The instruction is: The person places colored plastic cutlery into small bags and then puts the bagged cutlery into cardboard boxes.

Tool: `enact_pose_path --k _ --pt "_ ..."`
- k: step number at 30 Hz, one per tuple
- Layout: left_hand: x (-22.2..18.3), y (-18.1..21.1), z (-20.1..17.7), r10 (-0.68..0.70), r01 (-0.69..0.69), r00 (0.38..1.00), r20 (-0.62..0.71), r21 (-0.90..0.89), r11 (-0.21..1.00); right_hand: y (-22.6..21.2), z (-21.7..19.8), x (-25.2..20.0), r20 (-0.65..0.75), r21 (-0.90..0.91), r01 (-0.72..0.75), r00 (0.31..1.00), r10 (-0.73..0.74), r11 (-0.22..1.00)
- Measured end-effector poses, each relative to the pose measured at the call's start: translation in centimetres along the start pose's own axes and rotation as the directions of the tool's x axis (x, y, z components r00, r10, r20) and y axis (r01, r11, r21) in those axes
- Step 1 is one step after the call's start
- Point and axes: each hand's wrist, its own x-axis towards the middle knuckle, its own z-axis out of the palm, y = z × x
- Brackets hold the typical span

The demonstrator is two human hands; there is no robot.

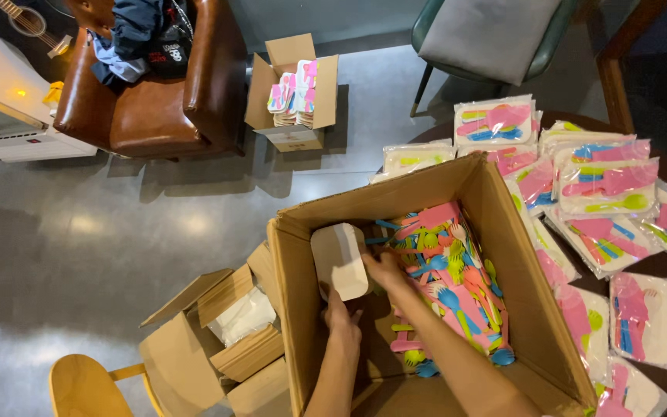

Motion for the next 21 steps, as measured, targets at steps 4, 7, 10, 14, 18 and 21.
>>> enact_pose_path --k 4,7,10,14,18,21 --pt "2.4 -1.2 -0.1 0.023 -0.023 1.0 0.008 -0.025 0.999 5.1 -0.5 6.5 0.001 0.019 0.073 0.997 -0.073 0.997" --pt "6.8 -3.6 -1.0 0.071 -0.071 0.997 -0.019 -0.022 0.997 4.9 -1.0 6.6 -0.055 -0.058 0.101 0.993 -0.104 0.993" --pt "2.6 -1.5 -1.2 0.112 -0.113 0.993 -0.028 -0.049 0.992 -3.4 -2.2 -5.0 -0.076 -0.148 0.161 0.982 -0.174 0.976" --pt "-8.9 4.0 -0.6 0.042 -0.016 0.993 0.106 -0.233 0.972 -0.2 2.8 -4.5 -0.047 -0.166 0.345 0.933 -0.356 0.924" --pt "-9.5 5.2 -1.2 0.039 0.008 0.98 0.196 -0.237 0.971 -0.1 2.8 -5.0 -0.064 -0.15 0.426 0.896 -0.439 0.892" --pt "-9.3 5.3 -1.9 0.02 0.042 0.969 0.247 -0.242 0.969 -3.7 1.2 -10.0 -0.017 -0.112 0.226 0.973 -0.229 0.968"
